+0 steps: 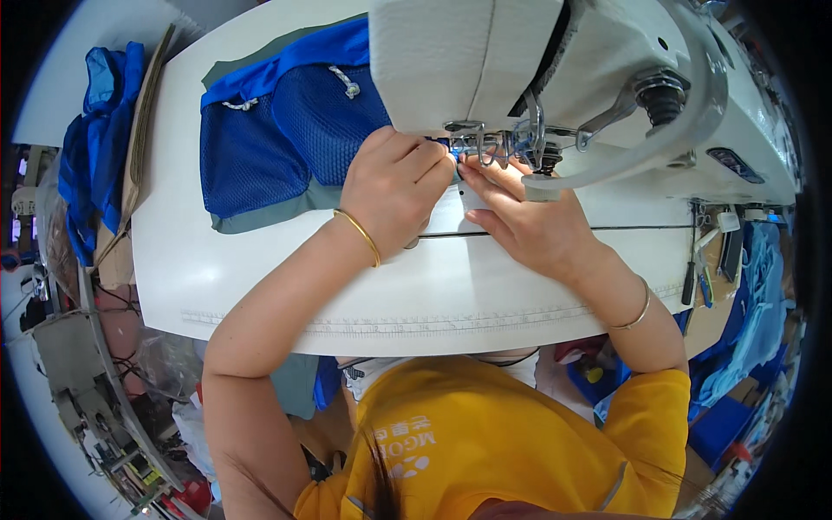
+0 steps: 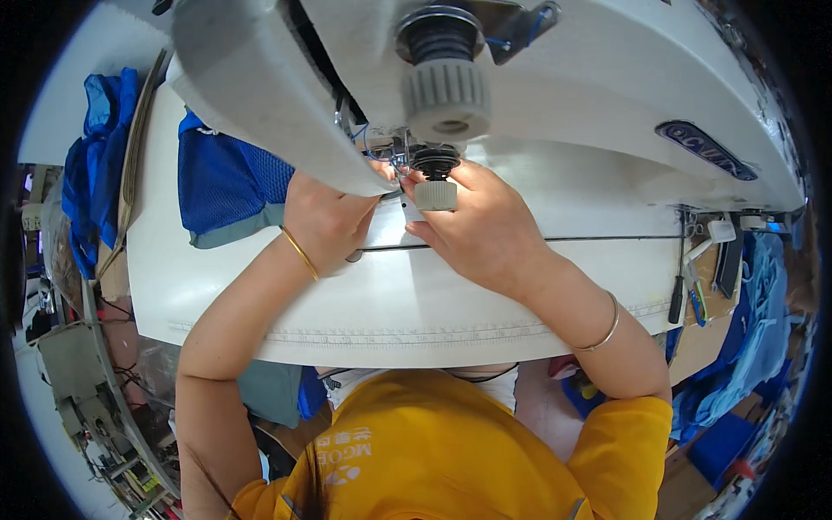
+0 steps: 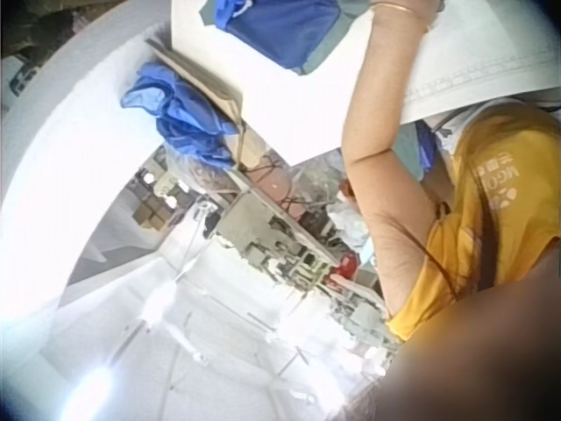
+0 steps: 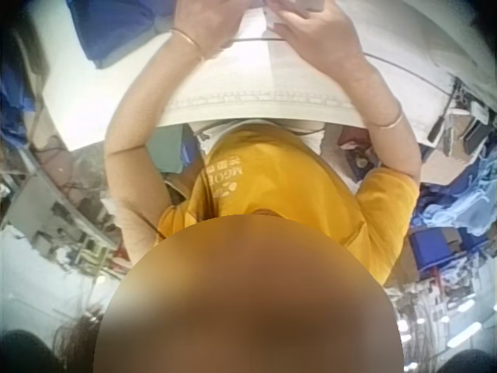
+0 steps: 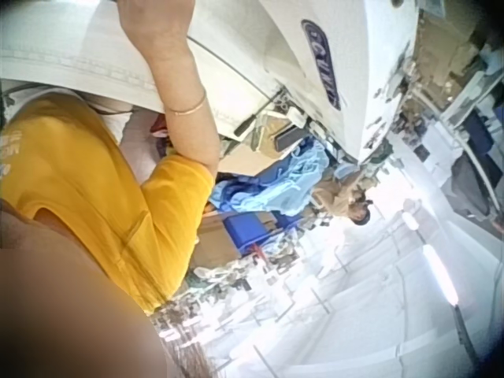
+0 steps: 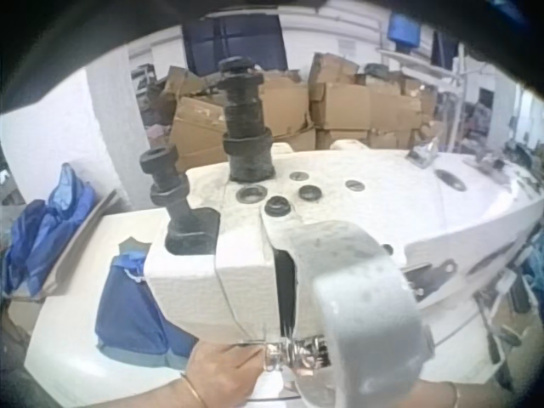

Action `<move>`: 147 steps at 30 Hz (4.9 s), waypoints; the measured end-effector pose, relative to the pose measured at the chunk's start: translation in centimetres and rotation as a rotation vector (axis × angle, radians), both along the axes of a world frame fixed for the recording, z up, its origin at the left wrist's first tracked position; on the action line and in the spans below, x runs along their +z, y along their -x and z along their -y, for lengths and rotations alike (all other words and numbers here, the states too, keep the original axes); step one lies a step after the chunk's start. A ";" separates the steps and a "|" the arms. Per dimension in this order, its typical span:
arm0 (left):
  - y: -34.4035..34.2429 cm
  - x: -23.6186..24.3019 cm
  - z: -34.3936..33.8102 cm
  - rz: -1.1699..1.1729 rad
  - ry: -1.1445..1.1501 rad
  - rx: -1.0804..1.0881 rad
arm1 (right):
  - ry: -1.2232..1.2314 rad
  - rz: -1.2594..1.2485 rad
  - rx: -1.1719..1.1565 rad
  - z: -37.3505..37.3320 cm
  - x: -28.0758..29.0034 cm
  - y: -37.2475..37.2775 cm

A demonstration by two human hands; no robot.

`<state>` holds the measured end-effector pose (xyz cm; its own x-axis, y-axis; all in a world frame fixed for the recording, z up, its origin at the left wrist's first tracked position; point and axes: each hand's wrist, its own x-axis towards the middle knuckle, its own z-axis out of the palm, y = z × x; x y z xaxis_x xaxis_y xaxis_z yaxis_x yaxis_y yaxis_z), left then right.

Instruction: Sewing fabric and mesh components together using an industrial sewing machine to assemble a part of a bag.

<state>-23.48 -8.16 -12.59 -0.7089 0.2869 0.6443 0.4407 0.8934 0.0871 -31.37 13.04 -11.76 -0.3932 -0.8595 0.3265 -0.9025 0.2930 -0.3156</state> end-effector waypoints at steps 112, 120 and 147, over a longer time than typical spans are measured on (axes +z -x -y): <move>-1.7 5.2 0.7 0.263 0.303 -0.218 | -0.081 -0.064 0.305 -6.7 1.1 -14.5; 0.8 5.6 3.5 0.380 0.354 -0.393 | -0.050 -0.089 0.292 -6.7 1.3 -14.0; -0.5 3.6 5.1 0.537 -0.507 -0.081 | 0.317 1.471 -0.608 3.9 4.4 -4.7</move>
